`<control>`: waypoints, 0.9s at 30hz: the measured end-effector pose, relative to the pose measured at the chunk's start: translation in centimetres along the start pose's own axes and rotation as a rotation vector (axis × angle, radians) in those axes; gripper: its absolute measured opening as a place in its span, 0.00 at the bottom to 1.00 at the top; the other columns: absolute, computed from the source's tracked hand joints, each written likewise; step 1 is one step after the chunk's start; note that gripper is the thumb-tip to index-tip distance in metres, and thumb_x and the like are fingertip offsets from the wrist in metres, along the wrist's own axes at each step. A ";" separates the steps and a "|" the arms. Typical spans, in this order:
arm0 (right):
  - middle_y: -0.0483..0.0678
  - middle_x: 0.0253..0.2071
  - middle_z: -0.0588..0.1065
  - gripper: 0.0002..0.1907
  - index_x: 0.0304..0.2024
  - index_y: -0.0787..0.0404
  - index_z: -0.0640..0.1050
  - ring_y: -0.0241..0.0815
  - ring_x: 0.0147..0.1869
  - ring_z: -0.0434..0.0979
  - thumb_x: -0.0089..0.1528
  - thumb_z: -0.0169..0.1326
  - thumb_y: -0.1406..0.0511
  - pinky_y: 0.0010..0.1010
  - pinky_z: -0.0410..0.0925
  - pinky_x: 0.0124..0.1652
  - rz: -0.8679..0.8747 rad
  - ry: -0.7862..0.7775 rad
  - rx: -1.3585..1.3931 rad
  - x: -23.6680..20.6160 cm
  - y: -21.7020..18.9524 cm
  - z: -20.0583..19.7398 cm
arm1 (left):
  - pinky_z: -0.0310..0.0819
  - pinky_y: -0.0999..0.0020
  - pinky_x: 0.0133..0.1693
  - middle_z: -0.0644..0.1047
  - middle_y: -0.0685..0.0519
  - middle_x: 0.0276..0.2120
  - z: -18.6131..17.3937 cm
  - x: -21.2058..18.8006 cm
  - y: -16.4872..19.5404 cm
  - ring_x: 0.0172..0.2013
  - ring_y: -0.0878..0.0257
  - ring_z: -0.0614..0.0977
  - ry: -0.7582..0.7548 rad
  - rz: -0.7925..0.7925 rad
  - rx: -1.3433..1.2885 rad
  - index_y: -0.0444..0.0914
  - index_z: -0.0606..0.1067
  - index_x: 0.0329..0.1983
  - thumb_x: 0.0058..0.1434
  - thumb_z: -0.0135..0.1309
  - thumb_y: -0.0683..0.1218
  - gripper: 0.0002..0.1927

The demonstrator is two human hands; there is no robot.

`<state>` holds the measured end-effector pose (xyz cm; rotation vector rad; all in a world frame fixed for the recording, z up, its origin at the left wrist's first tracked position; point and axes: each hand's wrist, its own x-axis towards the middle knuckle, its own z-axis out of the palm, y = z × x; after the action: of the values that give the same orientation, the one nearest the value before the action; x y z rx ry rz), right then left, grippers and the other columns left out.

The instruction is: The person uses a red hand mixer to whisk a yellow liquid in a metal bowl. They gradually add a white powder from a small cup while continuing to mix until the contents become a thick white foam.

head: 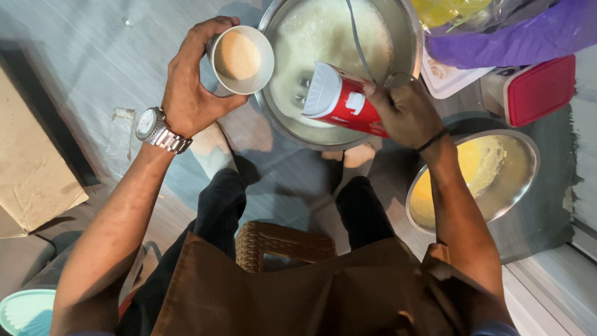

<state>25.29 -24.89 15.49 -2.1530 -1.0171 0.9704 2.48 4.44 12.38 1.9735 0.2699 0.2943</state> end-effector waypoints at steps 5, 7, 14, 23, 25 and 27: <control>0.58 0.18 0.69 0.30 0.25 0.71 0.73 0.50 0.21 0.70 0.75 0.47 0.55 0.39 0.63 0.28 -0.006 -0.051 -0.057 -0.5 1.4 -1.3 | 0.69 0.55 0.74 0.71 0.45 0.70 0.1 0.1 0.0 0.71 0.50 0.74 -0.002 0.006 0.010 0.39 0.63 0.70 0.51 0.74 0.36 0.45; 0.58 0.15 0.68 0.31 0.21 0.71 0.73 0.51 0.19 0.68 0.74 0.47 0.55 0.40 0.62 0.27 0.065 -0.075 -0.099 -0.8 1.9 -1.8 | 0.69 0.55 0.74 0.71 0.45 0.68 0.2 0.1 0.0 0.72 0.50 0.74 0.001 0.007 0.004 0.38 0.63 0.69 0.52 0.74 0.36 0.44; 0.60 0.16 0.65 0.29 0.26 0.72 0.74 0.50 0.18 0.63 0.73 0.49 0.54 0.42 0.60 0.25 0.123 -0.048 -0.087 -1.9 3.4 -3.0 | 0.68 0.55 0.75 0.71 0.46 0.68 0.1 0.0 -0.2 0.72 0.50 0.74 -0.004 0.016 0.014 0.38 0.63 0.68 0.52 0.74 0.36 0.43; 0.62 0.17 0.64 0.32 0.24 0.74 0.73 0.53 0.19 0.63 0.74 0.52 0.54 0.44 0.59 0.26 0.104 -0.005 -0.170 -2.4 4.7 -3.1 | 0.68 0.55 0.75 0.71 0.46 0.68 0.4 -0.1 -0.4 0.69 0.52 0.73 -0.011 0.005 -0.006 0.38 0.63 0.68 0.52 0.74 0.36 0.44; 0.62 0.16 0.64 0.34 0.21 0.75 0.72 0.55 0.18 0.63 0.73 0.52 0.53 0.45 0.59 0.26 0.137 -0.007 -0.179 -2.4 4.7 -3.1 | 0.69 0.56 0.75 0.70 0.46 0.68 0.5 -0.1 -0.4 0.69 0.52 0.73 -0.012 0.009 -0.014 0.38 0.63 0.68 0.52 0.74 0.36 0.44; 0.62 0.15 0.64 0.35 0.21 0.74 0.72 0.55 0.18 0.63 0.73 0.51 0.52 0.44 0.60 0.26 0.170 -0.008 -0.167 -2.3 4.6 -3.0 | 0.69 0.56 0.75 0.70 0.46 0.68 0.5 -0.1 -0.5 0.70 0.52 0.73 -0.012 0.015 -0.013 0.38 0.63 0.69 0.52 0.74 0.36 0.44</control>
<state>28.53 -29.81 14.75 -2.4073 -0.9616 1.0033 2.54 4.20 11.76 1.9650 0.2455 0.2936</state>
